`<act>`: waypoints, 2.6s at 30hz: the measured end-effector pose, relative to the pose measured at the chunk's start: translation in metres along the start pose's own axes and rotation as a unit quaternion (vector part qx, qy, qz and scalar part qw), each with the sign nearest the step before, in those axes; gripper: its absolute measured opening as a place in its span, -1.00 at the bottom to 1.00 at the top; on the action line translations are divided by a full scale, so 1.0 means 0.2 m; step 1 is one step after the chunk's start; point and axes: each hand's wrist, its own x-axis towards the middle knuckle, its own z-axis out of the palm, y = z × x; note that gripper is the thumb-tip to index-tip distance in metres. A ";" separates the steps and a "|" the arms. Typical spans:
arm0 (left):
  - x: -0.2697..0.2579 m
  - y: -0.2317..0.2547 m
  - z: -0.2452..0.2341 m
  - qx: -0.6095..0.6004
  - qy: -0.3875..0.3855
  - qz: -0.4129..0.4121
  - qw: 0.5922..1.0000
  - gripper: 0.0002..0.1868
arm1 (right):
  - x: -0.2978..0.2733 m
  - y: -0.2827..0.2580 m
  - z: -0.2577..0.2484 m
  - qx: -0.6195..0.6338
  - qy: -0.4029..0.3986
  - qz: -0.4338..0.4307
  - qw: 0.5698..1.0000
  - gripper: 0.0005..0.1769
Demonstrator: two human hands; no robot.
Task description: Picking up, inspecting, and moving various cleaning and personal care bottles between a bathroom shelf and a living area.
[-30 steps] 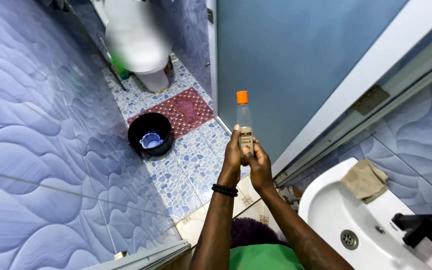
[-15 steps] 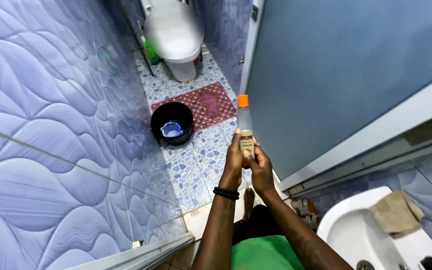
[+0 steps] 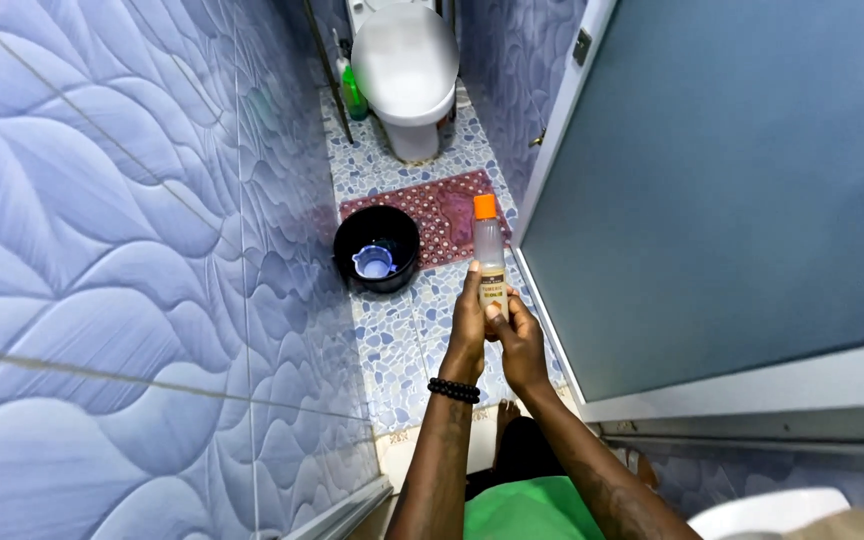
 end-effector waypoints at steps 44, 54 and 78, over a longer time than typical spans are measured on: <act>1.19 0.81 0.20 0.016 0.063 0.083 0.994 -0.22 | 1.48 -0.38 0.19 0.012 -0.066 -0.025 0.997 -0.55; 1.49 1.10 0.11 0.017 0.016 0.085 0.996 -0.19 | 1.84 -0.32 0.37 -0.027 -0.017 -0.070 0.997 -0.62; 2.05 1.57 0.07 0.052 -0.045 0.219 0.973 -0.55 | 2.55 -0.43 0.43 -0.015 -0.033 -0.076 0.996 -0.66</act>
